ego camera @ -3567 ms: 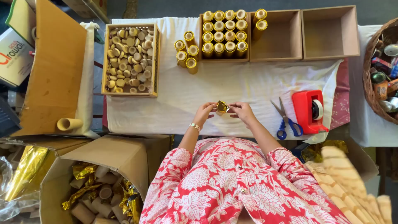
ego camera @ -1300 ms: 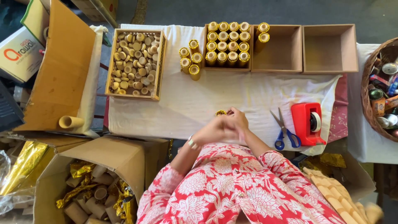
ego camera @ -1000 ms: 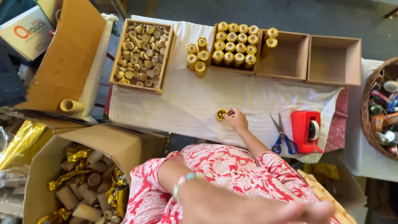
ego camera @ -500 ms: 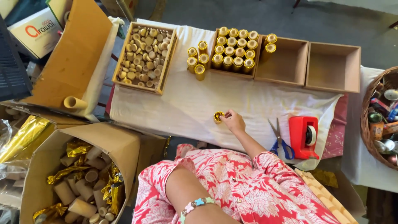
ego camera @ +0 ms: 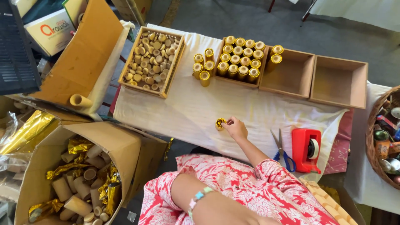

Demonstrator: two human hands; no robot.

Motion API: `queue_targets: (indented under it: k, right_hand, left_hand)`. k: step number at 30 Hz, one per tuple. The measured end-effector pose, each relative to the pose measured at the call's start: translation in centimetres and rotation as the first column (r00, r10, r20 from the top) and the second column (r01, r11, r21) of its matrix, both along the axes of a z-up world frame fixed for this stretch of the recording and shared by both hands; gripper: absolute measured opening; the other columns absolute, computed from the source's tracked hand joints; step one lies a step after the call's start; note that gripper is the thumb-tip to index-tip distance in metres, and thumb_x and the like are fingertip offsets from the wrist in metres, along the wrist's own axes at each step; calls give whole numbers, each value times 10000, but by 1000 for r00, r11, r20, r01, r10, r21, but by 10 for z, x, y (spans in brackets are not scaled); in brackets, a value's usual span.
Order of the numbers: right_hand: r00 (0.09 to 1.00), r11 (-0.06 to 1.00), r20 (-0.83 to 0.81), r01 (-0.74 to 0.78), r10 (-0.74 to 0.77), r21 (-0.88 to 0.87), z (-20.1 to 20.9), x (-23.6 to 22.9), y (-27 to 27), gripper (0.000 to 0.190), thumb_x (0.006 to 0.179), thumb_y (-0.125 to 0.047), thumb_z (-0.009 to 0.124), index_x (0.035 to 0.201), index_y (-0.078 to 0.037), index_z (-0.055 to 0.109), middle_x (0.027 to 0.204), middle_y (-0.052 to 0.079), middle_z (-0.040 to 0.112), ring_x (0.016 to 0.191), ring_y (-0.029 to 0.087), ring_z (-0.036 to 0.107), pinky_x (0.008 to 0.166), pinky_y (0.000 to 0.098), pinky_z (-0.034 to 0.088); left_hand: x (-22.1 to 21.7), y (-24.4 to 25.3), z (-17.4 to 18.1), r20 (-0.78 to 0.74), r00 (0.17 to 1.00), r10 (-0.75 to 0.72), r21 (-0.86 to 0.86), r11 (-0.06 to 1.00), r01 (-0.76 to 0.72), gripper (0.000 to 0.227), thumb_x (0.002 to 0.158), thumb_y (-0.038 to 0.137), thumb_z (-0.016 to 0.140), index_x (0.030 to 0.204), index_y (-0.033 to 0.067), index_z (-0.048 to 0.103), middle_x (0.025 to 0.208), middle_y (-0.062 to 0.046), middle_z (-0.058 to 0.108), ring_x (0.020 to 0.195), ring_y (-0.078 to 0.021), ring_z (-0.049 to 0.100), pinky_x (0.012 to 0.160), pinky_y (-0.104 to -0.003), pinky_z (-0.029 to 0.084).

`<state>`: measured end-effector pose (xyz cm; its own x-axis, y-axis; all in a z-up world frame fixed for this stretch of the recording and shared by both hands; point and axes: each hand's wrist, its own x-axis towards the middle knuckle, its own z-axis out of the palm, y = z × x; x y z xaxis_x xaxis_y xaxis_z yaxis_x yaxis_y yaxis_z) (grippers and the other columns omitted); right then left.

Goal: The person is wrapping small wooden or cardboard cylinders in gold foil paper and organizing them into boxes.

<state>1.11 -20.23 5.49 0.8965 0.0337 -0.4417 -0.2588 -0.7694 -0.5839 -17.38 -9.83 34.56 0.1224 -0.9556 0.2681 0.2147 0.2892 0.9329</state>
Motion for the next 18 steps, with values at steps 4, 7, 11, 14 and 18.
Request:
queue_targets:
  k: [4, 7, 11, 14, 18]
  right_hand:
    - [999, 999, -27, 28, -27, 18, -7, 0, 0, 382, 750, -482, 800, 948, -171, 701, 906, -12, 764, 842, 167, 721, 700, 375, 546]
    - [981, 937, 183, -125, 67, 327, -106, 8, -24, 392, 785, -491, 805, 950, -152, 701, 866, 23, 761, 816, 181, 730, 745, 336, 580]
    - [999, 997, -12, 53, -52, 62, -30, 6, -4, 386, 748, -456, 820, 939, -137, 716, 927, 10, 766, 852, 174, 723, 733, 363, 553]
    - [997, 993, -1, 82, -83, 88, -22, 3, -2, 398, 736, -442, 833, 935, -115, 726, 933, 26, 764, 859, 184, 714, 740, 360, 547]
    - [989, 980, -27, 147, -145, 131, -28, 0, -1, 401, 726, -413, 846, 940, -93, 732, 917, 51, 767, 843, 187, 718, 754, 347, 554]
  left_hand:
    - [34, 53, 56, 902, 309, 303, -176, 909, -378, 477, 1015, 160, 645, 1472, 64, 553, 1431, -116, 592, 1424, -292, 509, 1255, -434, 332]
    - [92, 82, 78, 924, 29, 381, -196, 540, -818, 604, 754, 253, 770, 1308, 68, 613, 1389, -97, 617, 1337, -247, 549, 1119, -437, 425]
    - [150, 166, -69, 990, 57, 128, 51, 49, -997, 695, 786, 469, 824, 1358, 149, 593, 1380, -53, 631, 1354, -242, 549, 1116, -415, 437]
    - [182, 235, -157, 770, 588, -248, 455, -432, -779, 766, 850, 624, 717, 1437, 156, 564, 1459, -80, 595, 1405, -256, 510, 1112, -437, 437]
    - [216, 325, -272, 835, 537, -118, 430, -467, -772, 713, 955, 535, 597, 1506, 112, 440, 1604, -141, 381, 1476, -284, 362, 1151, -507, 341]
